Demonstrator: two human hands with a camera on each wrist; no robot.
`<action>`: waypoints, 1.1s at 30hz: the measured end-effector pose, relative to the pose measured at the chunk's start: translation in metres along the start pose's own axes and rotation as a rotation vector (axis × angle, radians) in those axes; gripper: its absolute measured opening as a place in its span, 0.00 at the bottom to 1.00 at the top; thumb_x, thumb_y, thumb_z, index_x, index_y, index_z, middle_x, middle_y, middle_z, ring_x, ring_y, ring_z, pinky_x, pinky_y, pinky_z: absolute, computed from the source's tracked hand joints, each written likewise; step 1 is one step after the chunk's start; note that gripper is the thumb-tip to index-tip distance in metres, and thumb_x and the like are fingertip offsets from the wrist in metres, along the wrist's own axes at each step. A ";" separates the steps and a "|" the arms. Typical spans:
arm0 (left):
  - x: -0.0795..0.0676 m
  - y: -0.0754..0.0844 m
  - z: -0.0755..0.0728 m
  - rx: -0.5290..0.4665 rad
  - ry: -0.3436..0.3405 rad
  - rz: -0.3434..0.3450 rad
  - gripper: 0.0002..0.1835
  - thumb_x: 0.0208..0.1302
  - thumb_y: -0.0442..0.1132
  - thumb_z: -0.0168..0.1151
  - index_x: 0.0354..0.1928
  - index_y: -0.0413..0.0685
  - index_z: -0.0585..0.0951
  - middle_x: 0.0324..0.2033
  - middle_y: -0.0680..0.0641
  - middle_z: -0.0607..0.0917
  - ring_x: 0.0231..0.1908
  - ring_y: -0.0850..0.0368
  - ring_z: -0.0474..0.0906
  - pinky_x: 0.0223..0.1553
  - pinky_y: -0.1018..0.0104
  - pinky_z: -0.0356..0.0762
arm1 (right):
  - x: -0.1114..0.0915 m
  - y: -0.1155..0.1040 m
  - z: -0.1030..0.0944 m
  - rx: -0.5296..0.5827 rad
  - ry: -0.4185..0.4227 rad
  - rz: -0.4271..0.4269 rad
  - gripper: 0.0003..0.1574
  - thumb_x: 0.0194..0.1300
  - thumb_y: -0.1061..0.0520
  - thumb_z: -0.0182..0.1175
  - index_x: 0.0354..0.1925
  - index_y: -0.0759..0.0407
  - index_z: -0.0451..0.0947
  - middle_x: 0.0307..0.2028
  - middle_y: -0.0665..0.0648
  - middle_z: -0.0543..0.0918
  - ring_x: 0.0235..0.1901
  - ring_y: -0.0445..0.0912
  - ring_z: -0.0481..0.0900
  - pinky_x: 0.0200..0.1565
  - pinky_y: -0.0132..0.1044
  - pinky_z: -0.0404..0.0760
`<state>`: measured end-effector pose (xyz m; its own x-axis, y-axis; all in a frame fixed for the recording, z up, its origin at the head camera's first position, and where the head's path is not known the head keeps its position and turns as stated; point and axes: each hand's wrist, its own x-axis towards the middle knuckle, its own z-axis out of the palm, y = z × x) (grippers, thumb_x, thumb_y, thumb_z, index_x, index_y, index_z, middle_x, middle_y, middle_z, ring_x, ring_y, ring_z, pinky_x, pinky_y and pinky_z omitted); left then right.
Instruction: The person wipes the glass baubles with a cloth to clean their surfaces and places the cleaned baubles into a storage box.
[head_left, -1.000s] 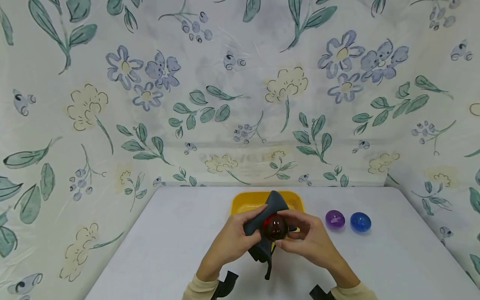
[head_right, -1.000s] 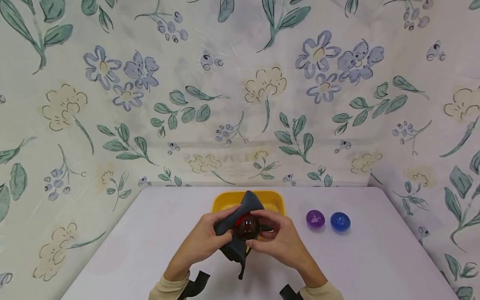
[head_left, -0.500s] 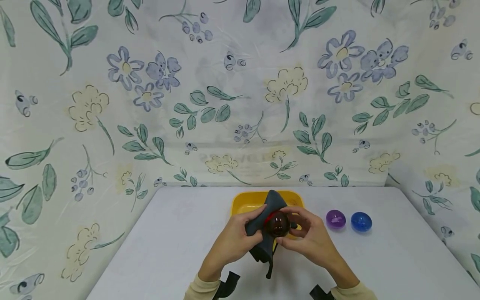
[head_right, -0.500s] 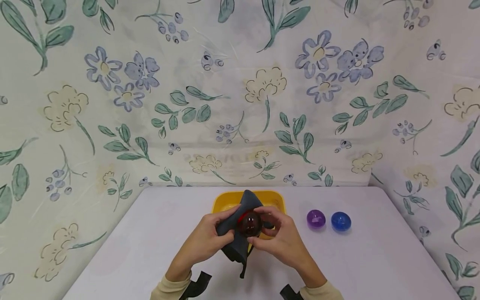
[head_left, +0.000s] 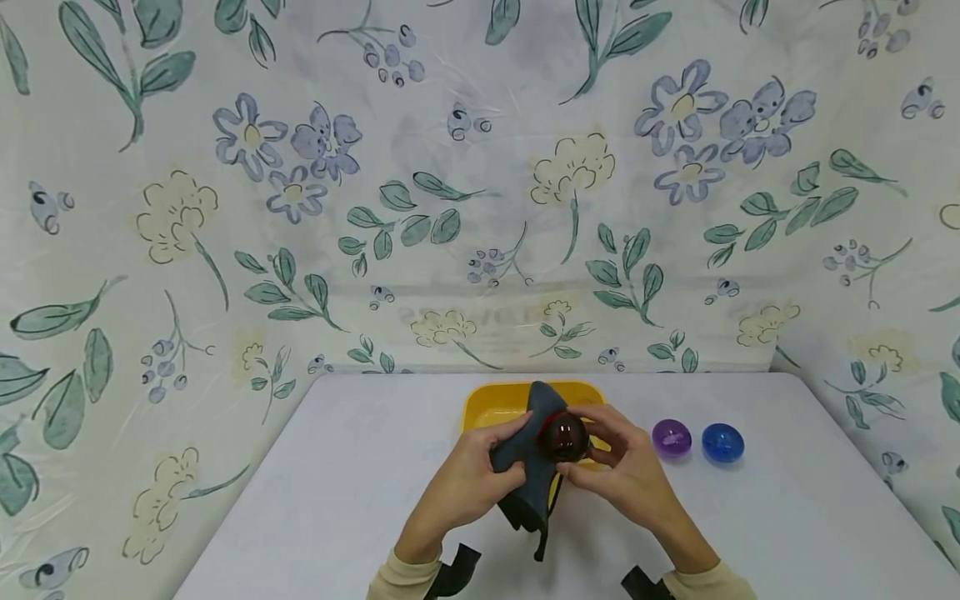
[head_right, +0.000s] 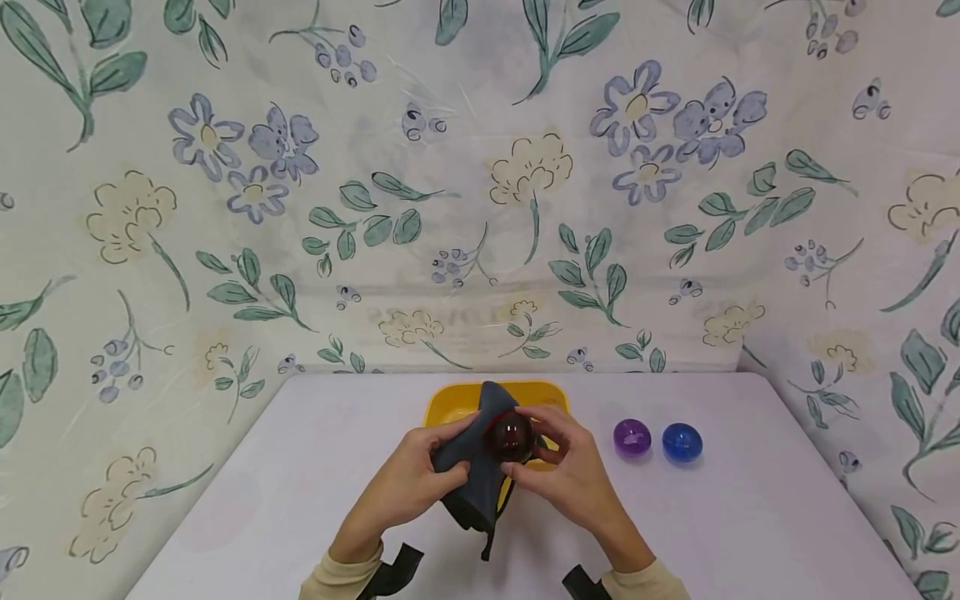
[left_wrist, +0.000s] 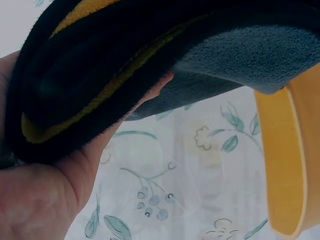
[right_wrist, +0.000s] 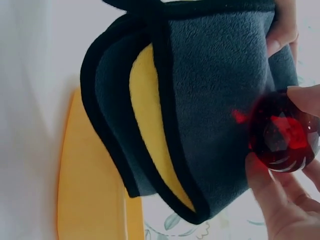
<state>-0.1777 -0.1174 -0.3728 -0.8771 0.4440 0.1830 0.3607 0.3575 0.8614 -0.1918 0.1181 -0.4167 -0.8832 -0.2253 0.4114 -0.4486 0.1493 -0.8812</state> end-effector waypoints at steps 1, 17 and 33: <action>0.000 0.000 0.000 -0.002 -0.001 -0.001 0.34 0.64 0.29 0.59 0.74 0.41 0.70 0.69 0.36 0.77 0.46 0.51 0.86 0.43 0.68 0.88 | 0.000 0.000 -0.001 -0.019 0.008 -0.001 0.38 0.55 0.61 0.77 0.64 0.51 0.78 0.61 0.59 0.81 0.58 0.59 0.84 0.55 0.41 0.86; -0.005 0.011 0.004 -0.018 0.056 0.005 0.33 0.65 0.28 0.59 0.73 0.46 0.73 0.66 0.36 0.80 0.45 0.50 0.87 0.43 0.66 0.88 | 0.003 0.005 -0.006 -0.110 0.028 0.072 0.38 0.55 0.57 0.78 0.64 0.58 0.78 0.60 0.60 0.84 0.61 0.58 0.82 0.59 0.45 0.84; -0.005 0.013 0.008 -0.010 0.152 0.059 0.32 0.64 0.26 0.59 0.71 0.48 0.76 0.64 0.39 0.83 0.44 0.50 0.87 0.44 0.66 0.88 | 0.002 0.002 -0.007 -0.135 -0.052 0.118 0.38 0.53 0.55 0.79 0.62 0.54 0.80 0.56 0.58 0.86 0.58 0.55 0.83 0.55 0.42 0.86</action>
<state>-0.1665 -0.1086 -0.3664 -0.8928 0.3340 0.3023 0.4104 0.3263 0.8515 -0.1948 0.1245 -0.4160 -0.9238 -0.2479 0.2917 -0.3601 0.3043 -0.8819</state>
